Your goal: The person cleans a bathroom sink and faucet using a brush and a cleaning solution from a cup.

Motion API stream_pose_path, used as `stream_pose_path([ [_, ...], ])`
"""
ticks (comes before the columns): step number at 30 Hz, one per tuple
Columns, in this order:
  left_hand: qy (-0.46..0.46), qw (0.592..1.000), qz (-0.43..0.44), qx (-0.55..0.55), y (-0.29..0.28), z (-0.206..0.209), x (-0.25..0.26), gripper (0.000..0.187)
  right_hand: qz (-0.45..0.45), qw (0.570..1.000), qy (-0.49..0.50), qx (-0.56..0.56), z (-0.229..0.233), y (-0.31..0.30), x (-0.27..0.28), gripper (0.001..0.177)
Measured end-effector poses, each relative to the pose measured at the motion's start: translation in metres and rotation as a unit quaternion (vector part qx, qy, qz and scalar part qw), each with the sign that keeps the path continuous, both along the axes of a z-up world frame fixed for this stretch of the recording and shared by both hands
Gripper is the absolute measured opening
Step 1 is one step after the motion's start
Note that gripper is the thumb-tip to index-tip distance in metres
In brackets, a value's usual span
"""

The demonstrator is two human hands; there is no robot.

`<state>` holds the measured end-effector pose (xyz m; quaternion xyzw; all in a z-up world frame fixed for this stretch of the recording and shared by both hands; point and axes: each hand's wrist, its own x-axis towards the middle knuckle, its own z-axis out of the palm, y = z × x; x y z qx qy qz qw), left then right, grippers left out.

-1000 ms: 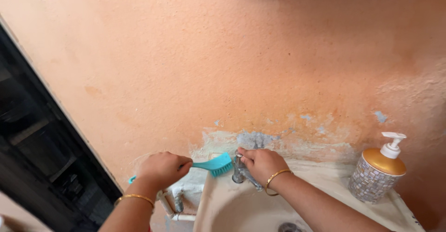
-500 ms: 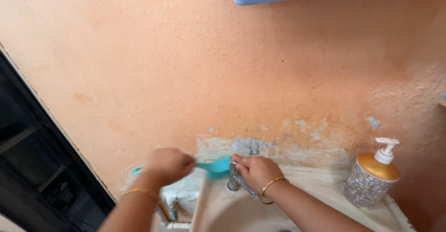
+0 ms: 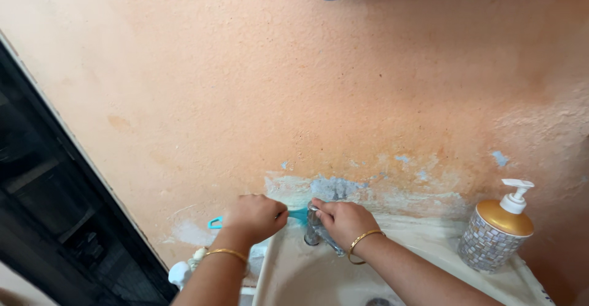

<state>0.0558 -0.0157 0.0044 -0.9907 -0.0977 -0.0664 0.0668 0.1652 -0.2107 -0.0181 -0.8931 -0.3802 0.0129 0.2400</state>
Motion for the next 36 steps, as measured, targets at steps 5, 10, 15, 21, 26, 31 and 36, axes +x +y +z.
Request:
stream_pose_path([
  [5, 0.018, 0.998, 0.043, -0.044, 0.032, 0.018, -0.036, 0.030, 0.011, 1.000, -0.011, 0.016, 0.002, -0.002, 0.000, 0.036],
  [10, 0.042, 0.998, 0.049, -0.001, 0.021, 0.010, -0.029, 0.027, 0.003, 1.000, 0.001, 0.030, -0.001, -0.003, 0.001, 0.036],
  [15, -0.046, 0.997, 0.055, 0.020, -0.039, -0.029, -0.006, 0.023, 0.008, 0.999, -0.027, 0.019, -0.001, -0.001, 0.003, 0.036],
  [21, -0.019, 0.991, 0.130, -0.025, -0.084, -0.036, -0.062, 0.016, -0.010, 0.999, -0.023, -0.022, 0.008, -0.008, -0.005, 0.036],
  [26, 0.055, 0.986, 0.154, -0.045, -0.110, -0.035, -0.071, 0.017, -0.019, 0.998, -0.012, -0.057, 0.013, -0.008, -0.004, 0.035],
  [31, -0.060, 0.971, 0.210, -0.095, -0.071, -0.006, -0.045, 0.019, -0.011, 0.998, -0.045, -0.041, 0.005, -0.012, -0.002, 0.034],
  [36, 0.000, 0.971, 0.206, -0.120, -0.093, -0.025, -0.062, 0.021, -0.022, 0.999, -0.031, -0.022, 0.007, -0.017, -0.003, 0.031],
])
